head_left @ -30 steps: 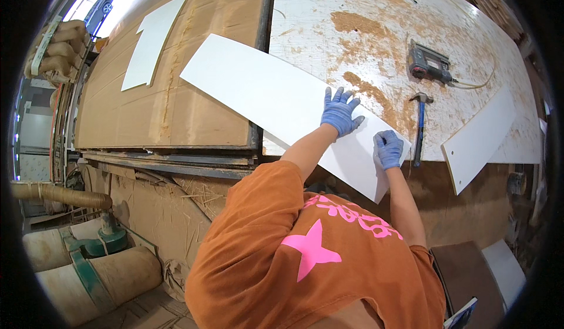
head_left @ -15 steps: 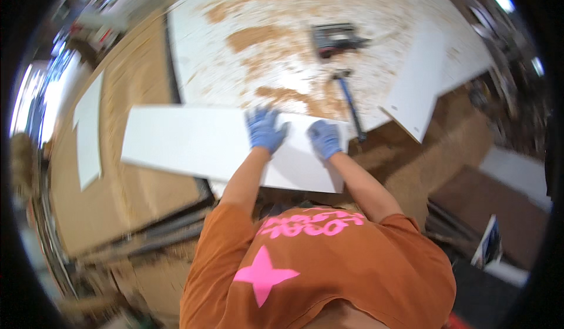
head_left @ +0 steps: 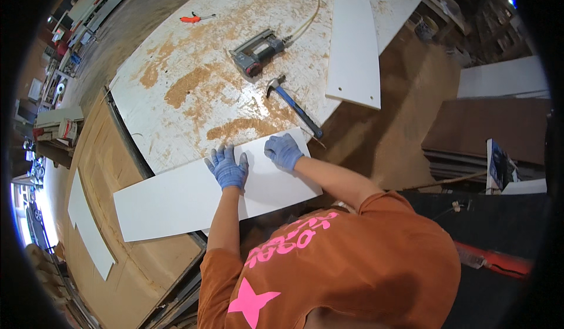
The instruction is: The person positions white rectangular panels on a CNC machine bed, uses a hammer to tap them into place, and then uses a nail gun to fasten them. They also operate the machine's control panel briefly.
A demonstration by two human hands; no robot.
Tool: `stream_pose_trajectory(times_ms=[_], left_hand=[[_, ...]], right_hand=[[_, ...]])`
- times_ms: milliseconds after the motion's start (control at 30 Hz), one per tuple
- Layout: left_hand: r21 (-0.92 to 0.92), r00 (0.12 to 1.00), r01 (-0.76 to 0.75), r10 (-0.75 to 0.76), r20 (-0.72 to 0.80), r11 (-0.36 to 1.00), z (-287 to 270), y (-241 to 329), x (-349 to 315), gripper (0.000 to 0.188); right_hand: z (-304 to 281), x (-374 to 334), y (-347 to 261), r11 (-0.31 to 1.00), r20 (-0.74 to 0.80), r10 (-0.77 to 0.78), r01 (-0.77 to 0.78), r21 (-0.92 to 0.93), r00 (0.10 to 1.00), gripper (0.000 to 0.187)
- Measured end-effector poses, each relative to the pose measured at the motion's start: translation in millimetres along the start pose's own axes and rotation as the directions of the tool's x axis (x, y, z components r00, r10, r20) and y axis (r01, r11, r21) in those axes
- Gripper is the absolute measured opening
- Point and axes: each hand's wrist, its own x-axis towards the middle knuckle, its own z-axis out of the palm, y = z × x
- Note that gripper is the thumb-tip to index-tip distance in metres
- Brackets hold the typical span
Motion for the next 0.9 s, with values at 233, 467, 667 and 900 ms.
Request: stream_pose_trajectory(times_ms=[233,467,667,900], left_hand=[[0.009,1.000,0.005,-0.005,0.012,1.000,2,-1,0,0.052],[0.024,1.000,-0.018,0.017,0.015,1.000,-1,3,1,0.055],[0.011,1.000,-0.027,0.027,-0.007,1.000,4,0,3,0.055],[-0.023,0.999,-0.028,0.027,-0.018,0.999,0,2,2,0.053]], right_hand=[[-16,4,5,0.998,0.160,-0.052,0.045,0.045,0.986,0.016],[-7,3,-5,0.993,0.070,0.114,-0.113,-0.018,0.991,0.018],[-9,-2,5,0.985,0.084,-0.169,0.171,-0.015,0.982,0.014],[-15,-2,1,0.995,0.041,0.023,-0.027,0.099,0.999,0.022]])
